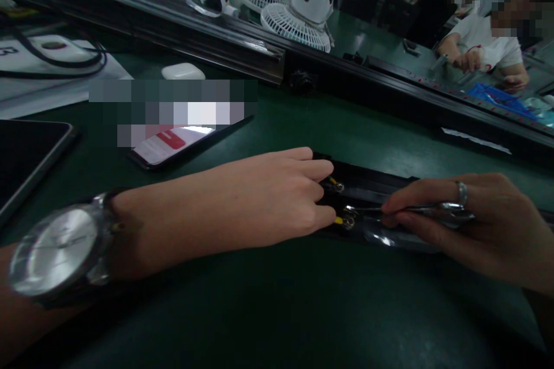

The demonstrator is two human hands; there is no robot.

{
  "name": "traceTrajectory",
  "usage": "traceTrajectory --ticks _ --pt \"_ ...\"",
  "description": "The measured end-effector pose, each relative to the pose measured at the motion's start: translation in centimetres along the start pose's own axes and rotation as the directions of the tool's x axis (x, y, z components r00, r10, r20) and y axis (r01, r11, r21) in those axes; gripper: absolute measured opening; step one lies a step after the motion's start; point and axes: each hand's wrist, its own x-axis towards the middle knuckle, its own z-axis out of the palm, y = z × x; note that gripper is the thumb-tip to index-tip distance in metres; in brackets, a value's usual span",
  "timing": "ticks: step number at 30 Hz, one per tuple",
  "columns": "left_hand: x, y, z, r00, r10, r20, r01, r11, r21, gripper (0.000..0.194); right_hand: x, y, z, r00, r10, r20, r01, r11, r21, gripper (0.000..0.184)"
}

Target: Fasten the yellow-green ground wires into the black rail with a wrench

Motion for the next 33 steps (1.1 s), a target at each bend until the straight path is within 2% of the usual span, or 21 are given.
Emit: traceTrajectory --ticks 6,14,20,24,33 --pt "0.0 0.0 -0.2 1.000 0.002 -0.008 -0.002 1.000 0.001 0.006 0.0 -0.5 -0.1 0.994 0.064 -0.086 -0.071 0.994 -0.083 0.010" --pt "-0.1 0.0 0.0 1.000 -0.008 -0.024 0.007 1.000 -0.016 0.006 -0.1 -1.2 -0.2 0.993 0.077 -0.090 -0.082 0.995 -0.050 0.008" --pt "-0.1 0.1 -0.1 0.999 -0.017 -0.028 0.016 1.000 -0.017 0.008 -0.2 -1.8 0.2 0.984 0.097 -0.148 -0.110 0.990 -0.083 0.003" --pt "-0.1 0.2 -0.2 1.000 -0.012 0.019 0.012 1.000 0.009 0.006 0.0 -1.9 0.6 0.982 0.111 -0.153 -0.123 0.990 -0.072 0.004" --pt "0.0 0.2 -0.2 1.000 0.005 -0.003 -0.005 1.000 0.030 0.008 0.2 -1.7 1.1 0.988 0.085 -0.129 -0.094 0.994 -0.063 0.006"
